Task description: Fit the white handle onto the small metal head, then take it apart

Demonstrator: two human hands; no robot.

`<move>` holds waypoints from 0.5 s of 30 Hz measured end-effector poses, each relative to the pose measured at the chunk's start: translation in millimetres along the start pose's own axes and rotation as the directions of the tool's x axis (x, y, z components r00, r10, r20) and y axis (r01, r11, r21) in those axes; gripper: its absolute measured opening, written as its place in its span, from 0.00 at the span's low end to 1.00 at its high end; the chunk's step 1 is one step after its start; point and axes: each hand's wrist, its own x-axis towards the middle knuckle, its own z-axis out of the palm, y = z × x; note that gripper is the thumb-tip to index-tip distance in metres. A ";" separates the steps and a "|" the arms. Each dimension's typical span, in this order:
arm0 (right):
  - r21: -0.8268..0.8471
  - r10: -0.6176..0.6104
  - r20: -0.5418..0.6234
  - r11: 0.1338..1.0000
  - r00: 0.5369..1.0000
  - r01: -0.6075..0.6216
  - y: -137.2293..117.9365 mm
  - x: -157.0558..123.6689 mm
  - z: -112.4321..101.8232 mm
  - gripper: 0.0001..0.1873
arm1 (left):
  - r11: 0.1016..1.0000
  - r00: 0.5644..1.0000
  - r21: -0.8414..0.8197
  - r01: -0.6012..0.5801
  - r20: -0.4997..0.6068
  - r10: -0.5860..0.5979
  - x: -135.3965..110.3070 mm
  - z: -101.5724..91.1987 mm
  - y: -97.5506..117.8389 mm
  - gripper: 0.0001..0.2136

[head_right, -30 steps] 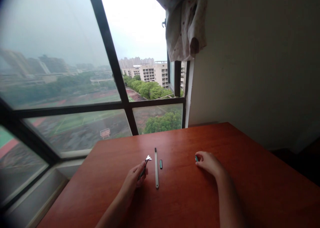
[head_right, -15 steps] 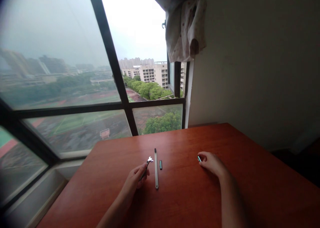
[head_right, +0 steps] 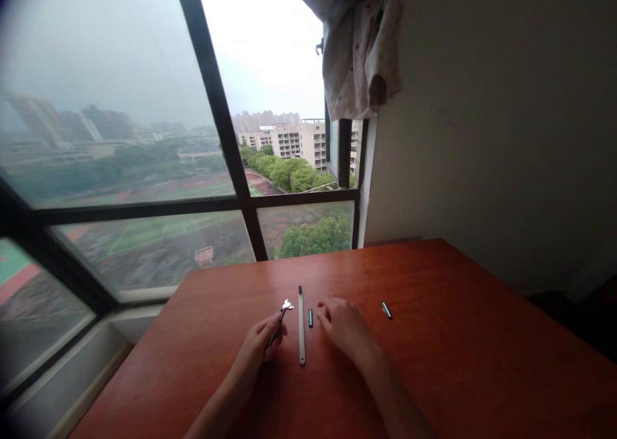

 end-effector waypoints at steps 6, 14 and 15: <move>-0.219 -0.022 0.112 0.975 0.993 0.046 -44.1 -12.8 31.6 0.09 | 1.000 1.000 0.010 -0.014 0.006 0.014 -1.5 0.0 1.4 0.26; -0.171 -0.035 0.145 0.984 0.989 0.060 -50.7 -19.8 42.6 0.19 | 0.999 1.000 0.036 -0.008 0.018 0.008 -2.1 0.6 1.9 0.26; -0.142 -0.044 0.148 0.988 0.988 0.065 -50.0 -20.2 43.6 0.21 | 0.999 1.000 0.031 -0.008 0.027 0.007 -2.1 0.5 2.2 0.25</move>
